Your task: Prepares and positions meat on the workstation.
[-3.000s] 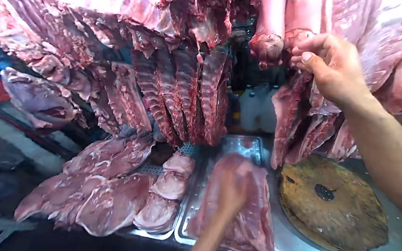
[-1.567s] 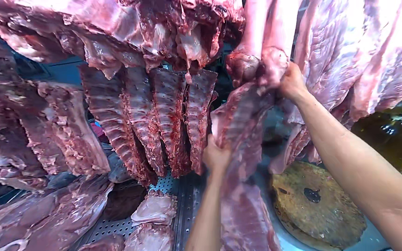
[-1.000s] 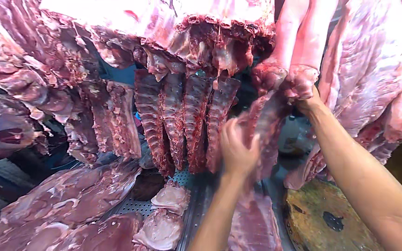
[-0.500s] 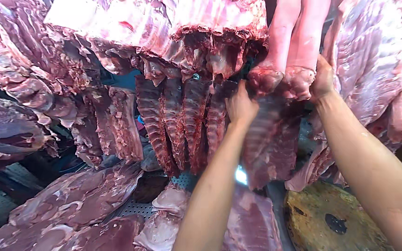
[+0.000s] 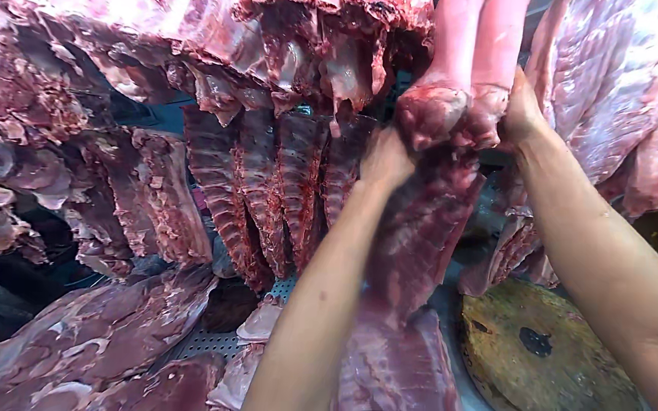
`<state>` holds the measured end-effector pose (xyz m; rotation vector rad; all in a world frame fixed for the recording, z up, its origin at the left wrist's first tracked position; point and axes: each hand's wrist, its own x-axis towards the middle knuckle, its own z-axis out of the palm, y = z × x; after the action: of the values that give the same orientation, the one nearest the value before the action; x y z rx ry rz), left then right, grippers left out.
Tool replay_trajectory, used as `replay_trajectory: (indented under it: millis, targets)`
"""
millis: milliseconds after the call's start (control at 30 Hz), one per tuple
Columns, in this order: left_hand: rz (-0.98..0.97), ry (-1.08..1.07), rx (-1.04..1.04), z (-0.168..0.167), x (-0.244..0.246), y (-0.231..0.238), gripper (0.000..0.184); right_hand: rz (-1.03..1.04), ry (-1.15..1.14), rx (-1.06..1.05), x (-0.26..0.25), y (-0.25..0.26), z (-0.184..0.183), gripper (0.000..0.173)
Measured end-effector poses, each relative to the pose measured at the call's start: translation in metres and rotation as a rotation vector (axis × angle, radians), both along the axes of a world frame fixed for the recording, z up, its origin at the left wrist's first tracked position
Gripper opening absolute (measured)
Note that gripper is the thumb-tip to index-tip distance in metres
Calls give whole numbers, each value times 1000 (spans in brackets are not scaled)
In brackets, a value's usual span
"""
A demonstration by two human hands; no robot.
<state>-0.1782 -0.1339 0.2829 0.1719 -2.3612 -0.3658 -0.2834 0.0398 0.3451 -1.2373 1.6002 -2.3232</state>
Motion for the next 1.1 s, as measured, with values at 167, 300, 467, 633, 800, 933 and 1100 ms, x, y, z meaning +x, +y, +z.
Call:
replay_trajectory:
  millis: [167,300,467,633,800,933,1100]
  targets:
    - [24,6,-141,12,-13,0,78,69,-137,56,-1,14,-1,63]
    - [134,46,-127,17,-14,17,78,-148,-140,100,1,20,-3,63]
    - [77,43,-177,17,-16,26,42,-378,37,100,5,31,-35,66]
    - [134,-41,-174,22,-4,41,37,5,-9,12,-11,36,-24,64]
    - [235,-161,-107,32,12,51,39,261,-73,-73,-25,17,-18,69]
    - [285,-179,-70,39,27,53,40,397,-92,-137,-33,0,-24,74]
    - [378,-274,-112,47,38,36,36,515,-159,-239,-26,-25,-30,80]
